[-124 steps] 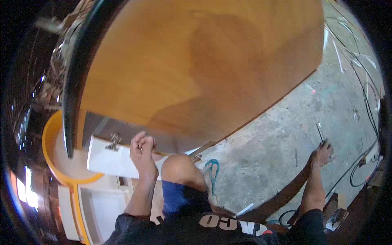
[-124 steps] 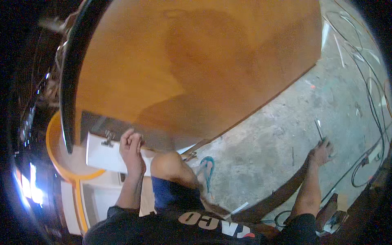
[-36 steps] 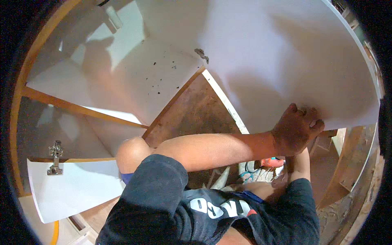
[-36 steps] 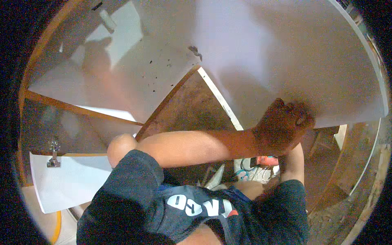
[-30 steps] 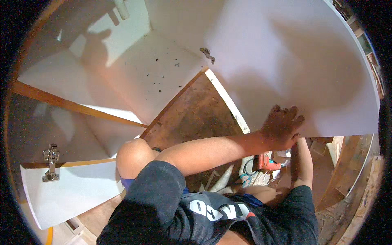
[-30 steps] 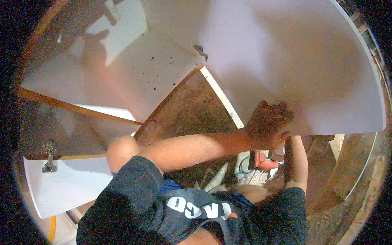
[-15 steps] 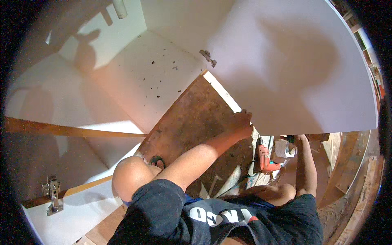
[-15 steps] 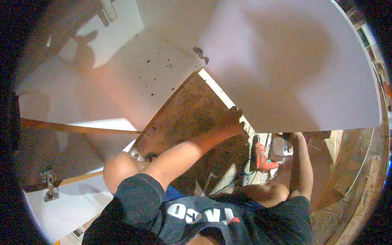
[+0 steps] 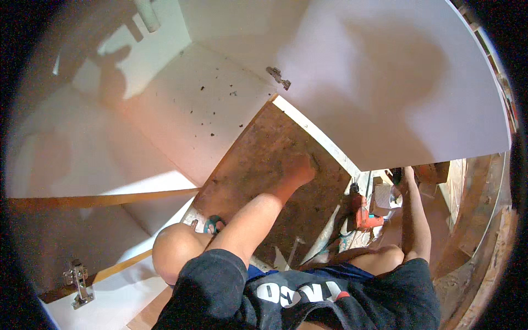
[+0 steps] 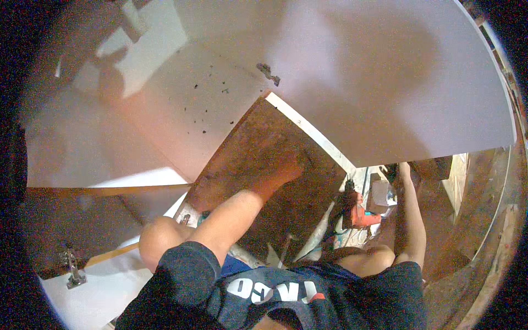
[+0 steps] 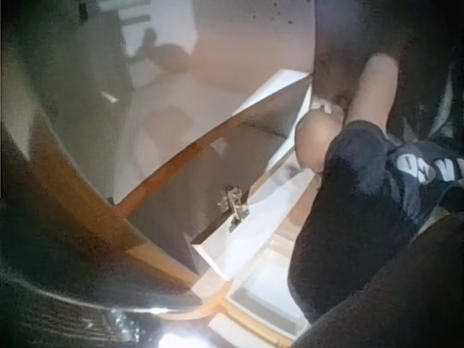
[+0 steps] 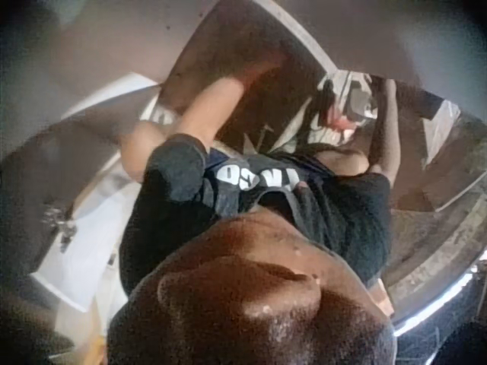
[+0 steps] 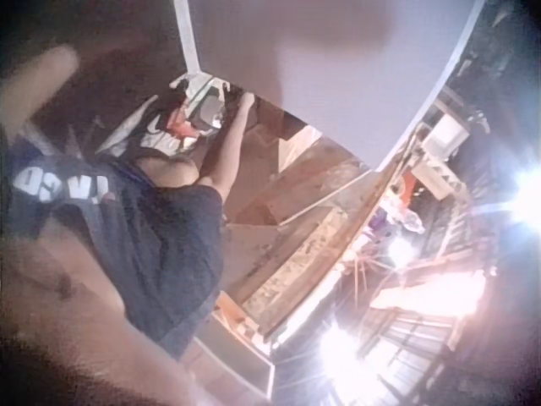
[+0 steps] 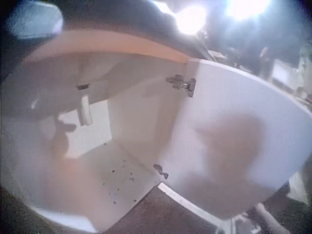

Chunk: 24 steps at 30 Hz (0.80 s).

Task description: The person installs cabinet door hinges by aligning the door with the frame and securing the hardware with a screwdriver and a power drill.

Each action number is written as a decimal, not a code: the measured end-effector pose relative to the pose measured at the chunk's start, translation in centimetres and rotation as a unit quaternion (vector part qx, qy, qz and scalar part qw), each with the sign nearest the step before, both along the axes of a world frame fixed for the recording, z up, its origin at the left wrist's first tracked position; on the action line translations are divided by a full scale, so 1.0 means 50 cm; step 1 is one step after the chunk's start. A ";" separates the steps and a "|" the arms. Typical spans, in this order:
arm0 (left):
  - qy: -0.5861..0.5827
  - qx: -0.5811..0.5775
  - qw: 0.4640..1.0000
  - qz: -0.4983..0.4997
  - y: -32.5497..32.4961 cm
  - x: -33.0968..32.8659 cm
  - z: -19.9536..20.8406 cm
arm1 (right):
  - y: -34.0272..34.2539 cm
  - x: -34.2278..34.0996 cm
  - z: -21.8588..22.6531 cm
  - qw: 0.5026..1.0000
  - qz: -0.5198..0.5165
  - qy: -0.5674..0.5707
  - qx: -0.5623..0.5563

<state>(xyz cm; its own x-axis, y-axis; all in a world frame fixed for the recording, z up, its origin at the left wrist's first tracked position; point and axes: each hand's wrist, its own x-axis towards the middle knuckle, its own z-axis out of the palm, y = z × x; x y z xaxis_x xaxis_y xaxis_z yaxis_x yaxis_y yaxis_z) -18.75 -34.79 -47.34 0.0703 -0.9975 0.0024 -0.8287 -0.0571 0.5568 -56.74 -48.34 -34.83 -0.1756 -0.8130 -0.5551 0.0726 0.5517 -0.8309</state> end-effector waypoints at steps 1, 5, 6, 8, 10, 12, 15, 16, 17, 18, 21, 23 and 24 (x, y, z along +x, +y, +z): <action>0.012 0.007 1.000 0.003 0.003 0.000 -0.001 | -0.004 -0.006 -0.008 1.000 -0.006 -0.003 0.001; 0.084 0.115 0.990 -0.009 0.007 -0.014 0.019 | -0.019 -0.071 -0.041 1.000 -0.013 -0.002 -0.027; 0.077 0.117 0.990 -0.008 0.010 -0.006 0.015 | -0.024 -0.054 -0.043 0.999 -0.021 -0.010 -0.025; 0.061 0.084 0.994 0.015 0.015 0.014 -0.030 | -0.038 -0.014 -0.042 0.999 0.002 -0.018 -0.036; 0.075 0.120 0.990 -0.007 0.010 -0.007 -0.005 | -0.028 -0.047 -0.050 0.999 -0.010 -0.012 -0.040; 0.082 0.155 0.984 -0.014 0.012 -0.003 0.000 | -0.024 -0.037 -0.045 0.999 -0.022 0.005 -0.041; 0.044 0.112 0.993 -0.001 0.012 0.006 -0.036 | -0.024 -0.012 -0.046 0.998 -0.053 0.027 -0.022; 0.052 0.139 0.989 -0.029 0.000 -0.015 -0.026 | -0.019 -0.073 -0.071 0.997 -0.080 -0.011 -0.002; 0.059 0.165 0.983 -0.058 -0.014 -0.036 -0.016 | 0.007 -0.137 -0.097 0.994 -0.105 -0.020 0.023; 0.050 0.163 0.984 -0.045 -0.024 0.001 -0.047 | 0.010 -0.114 -0.123 0.994 -0.098 -0.035 0.040; -0.007 -0.007 0.984 -0.176 -0.091 0.113 -0.113 | 0.069 -0.039 -0.239 0.993 0.000 -0.021 0.115; -0.002 0.231 0.932 -0.278 -0.153 0.111 -0.009 | 0.156 -0.044 -0.311 0.980 0.078 -0.027 0.181; -0.010 0.308 0.901 -0.305 -0.171 0.127 0.060 | 0.187 -0.021 -0.328 0.959 0.178 -0.063 0.211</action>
